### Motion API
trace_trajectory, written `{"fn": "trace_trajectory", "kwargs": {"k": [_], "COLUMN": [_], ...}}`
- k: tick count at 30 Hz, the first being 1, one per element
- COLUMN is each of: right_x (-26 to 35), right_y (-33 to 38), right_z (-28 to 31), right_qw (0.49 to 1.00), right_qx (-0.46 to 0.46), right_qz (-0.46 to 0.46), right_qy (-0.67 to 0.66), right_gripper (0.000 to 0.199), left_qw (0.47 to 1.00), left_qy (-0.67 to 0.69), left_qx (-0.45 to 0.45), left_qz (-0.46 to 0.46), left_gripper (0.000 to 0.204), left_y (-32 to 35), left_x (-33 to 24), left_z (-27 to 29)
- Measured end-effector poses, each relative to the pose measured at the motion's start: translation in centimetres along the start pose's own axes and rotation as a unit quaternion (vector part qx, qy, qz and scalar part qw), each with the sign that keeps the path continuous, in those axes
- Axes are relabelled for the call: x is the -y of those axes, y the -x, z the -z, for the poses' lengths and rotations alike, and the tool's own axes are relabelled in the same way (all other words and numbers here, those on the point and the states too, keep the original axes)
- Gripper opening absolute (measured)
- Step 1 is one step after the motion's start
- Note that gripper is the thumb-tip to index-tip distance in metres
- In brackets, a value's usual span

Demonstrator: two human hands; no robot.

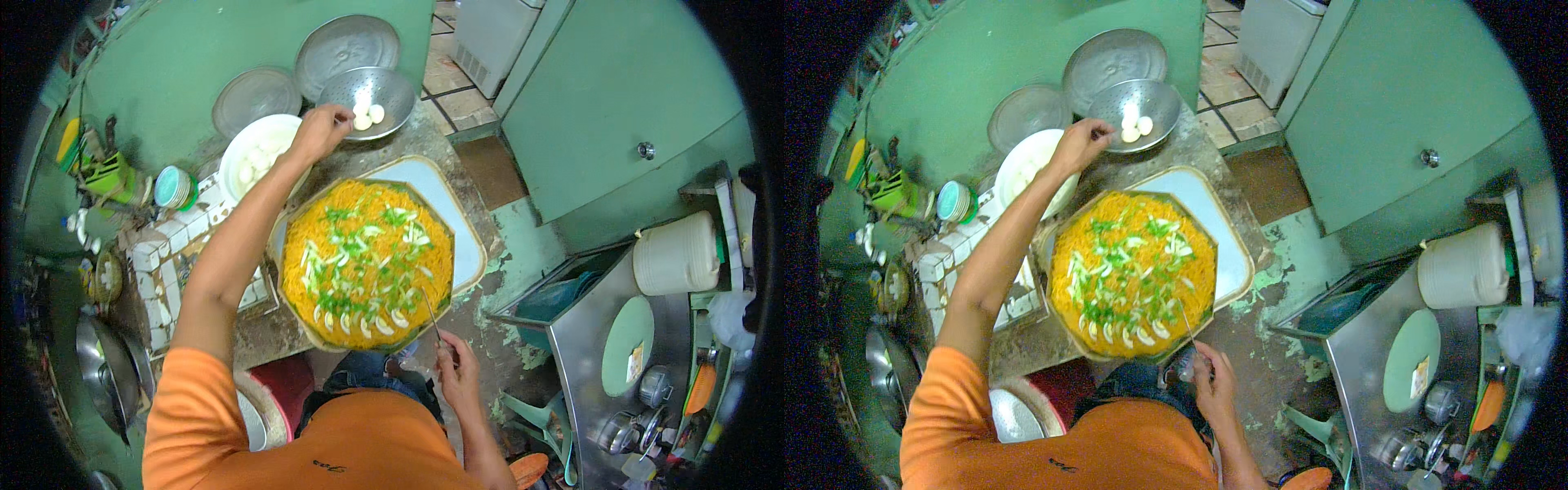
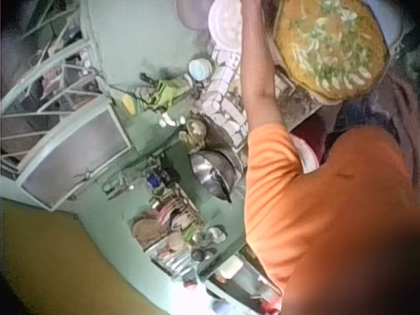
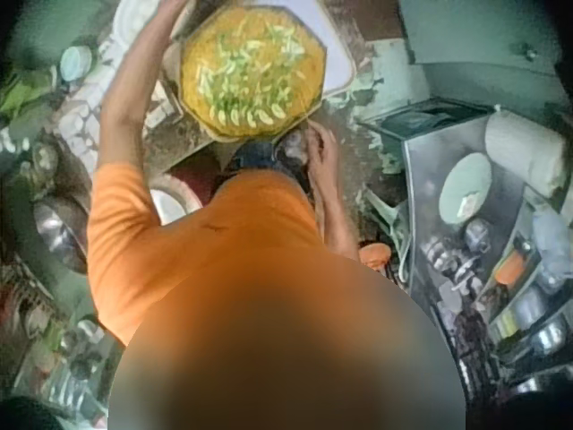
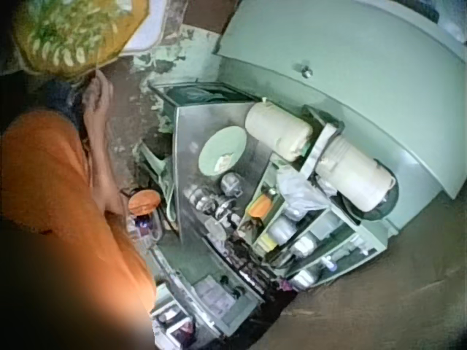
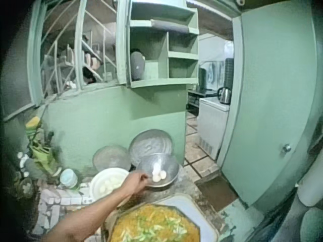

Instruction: The person assembles a large round noodle dish by spreading yellow noodles on a tray, sprinkling chopped green onions, and arranging sliced hard-boiled eggs in a decorative pattern. The person then carries the completed dish out of the kitchen.

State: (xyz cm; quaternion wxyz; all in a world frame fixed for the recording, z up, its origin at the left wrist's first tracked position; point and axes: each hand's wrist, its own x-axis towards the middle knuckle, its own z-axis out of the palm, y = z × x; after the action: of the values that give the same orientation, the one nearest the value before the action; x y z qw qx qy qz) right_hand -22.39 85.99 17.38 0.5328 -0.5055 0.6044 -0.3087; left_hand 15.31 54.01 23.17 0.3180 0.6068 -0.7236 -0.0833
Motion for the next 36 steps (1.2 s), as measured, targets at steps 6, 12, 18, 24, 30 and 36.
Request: {"fn": "trace_trajectory", "kwargs": {"k": [6,12,18,24,30,36], "right_x": [-0.6,-0.4,1.4,4.1,6.1,5.9], "right_y": [1.1,0.1,-2.9,-6.9,-10.6,-11.9], "right_z": [2.1,2.2,2.8,5.2,6.3,4.9], "right_qw": [0.989,0.978,0.986,0.995,0.992,0.960], "right_qx": [-0.110,-0.144,-0.134,-0.049,0.102,0.276], "right_qz": [-0.089,-0.140,-0.077,-0.086,-0.018,0.014], "right_qy": [-0.044,-0.062,-0.065,0.010,-0.073,-0.053], "right_gripper": [0.028,0.029,0.026,0.030,0.028,0.028], "left_qw": [0.962,0.933,0.961,0.894,0.843,0.695], "left_qy": [-0.167,-0.199,0.081,0.441,0.532,0.635], "left_qx": [0.206,0.257,0.176,0.048,0.012,-0.097], "left_qz": [0.071,0.155,0.200,0.060,0.078,0.324], "left_gripper": [0.034,0.040,0.061,0.053,0.042,0.052], "left_y": [-10.0,-11.5,-10.7,-7.6,1.8,17.8], "left_x": [8.1,7.9,8.4,2.1,-6.9,-17.5], "left_z": [-8.6,-11.9,-8.6,0.7,5.6,-2.2]}}
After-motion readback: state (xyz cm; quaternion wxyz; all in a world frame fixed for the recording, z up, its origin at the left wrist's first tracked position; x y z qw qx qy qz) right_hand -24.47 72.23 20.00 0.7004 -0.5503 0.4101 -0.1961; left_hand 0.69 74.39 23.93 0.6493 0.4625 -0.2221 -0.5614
